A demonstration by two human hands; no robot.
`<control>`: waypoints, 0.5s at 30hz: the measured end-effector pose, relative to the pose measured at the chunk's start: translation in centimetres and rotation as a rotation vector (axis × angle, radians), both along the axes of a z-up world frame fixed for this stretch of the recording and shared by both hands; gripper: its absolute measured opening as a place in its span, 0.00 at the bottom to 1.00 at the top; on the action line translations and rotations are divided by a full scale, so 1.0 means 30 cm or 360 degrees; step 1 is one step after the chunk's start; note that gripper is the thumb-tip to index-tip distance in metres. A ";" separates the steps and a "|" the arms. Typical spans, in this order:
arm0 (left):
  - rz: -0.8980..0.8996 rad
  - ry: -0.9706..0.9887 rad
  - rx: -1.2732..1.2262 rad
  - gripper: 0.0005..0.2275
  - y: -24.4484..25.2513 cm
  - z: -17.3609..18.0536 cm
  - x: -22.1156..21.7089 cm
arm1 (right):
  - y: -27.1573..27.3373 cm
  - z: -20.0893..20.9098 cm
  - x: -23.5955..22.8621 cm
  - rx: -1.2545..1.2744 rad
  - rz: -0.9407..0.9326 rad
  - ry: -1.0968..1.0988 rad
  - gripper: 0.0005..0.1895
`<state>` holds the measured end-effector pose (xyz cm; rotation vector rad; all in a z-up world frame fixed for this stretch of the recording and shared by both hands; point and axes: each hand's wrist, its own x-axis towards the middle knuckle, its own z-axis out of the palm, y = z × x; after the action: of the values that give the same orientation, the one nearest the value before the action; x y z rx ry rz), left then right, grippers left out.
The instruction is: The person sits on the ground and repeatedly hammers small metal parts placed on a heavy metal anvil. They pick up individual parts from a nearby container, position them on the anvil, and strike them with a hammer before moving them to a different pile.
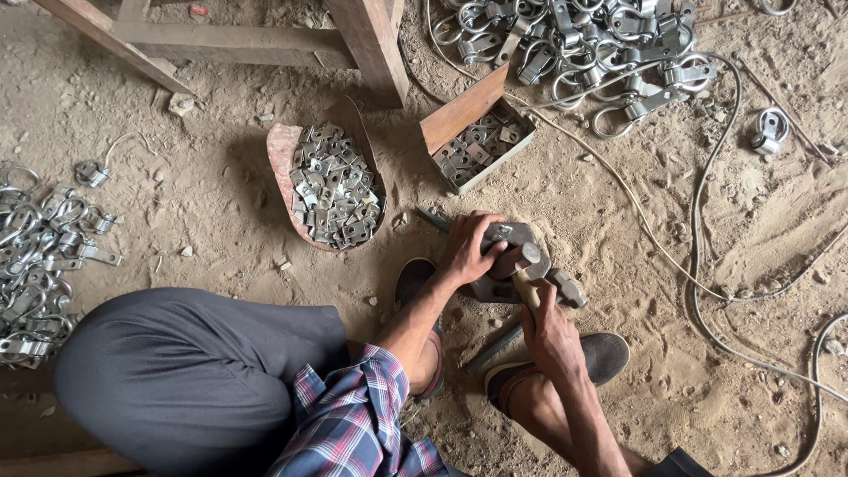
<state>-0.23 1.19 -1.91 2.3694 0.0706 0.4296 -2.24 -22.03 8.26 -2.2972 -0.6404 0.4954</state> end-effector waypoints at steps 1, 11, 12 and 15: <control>0.0001 -0.0005 0.0006 0.22 -0.001 0.000 0.000 | 0.002 0.005 -0.001 0.0003 0.0002 -0.0001 0.25; 0.0007 -0.0064 -0.0054 0.26 -0.007 0.052 -0.007 | -0.005 -0.024 -0.004 -0.0025 -0.0021 0.0057 0.26; -0.0004 -0.0057 -0.0040 0.25 -0.005 0.044 -0.004 | -0.007 -0.043 -0.004 -0.0066 -0.0077 0.0136 0.27; -0.0023 -0.0057 -0.0171 0.23 0.014 -0.002 -0.010 | -0.035 -0.113 0.000 0.0100 0.0086 -0.0221 0.27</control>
<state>-0.53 1.61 -1.97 2.2549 0.0590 0.4499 -2.25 -23.09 4.88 -2.2738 -0.7765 0.3380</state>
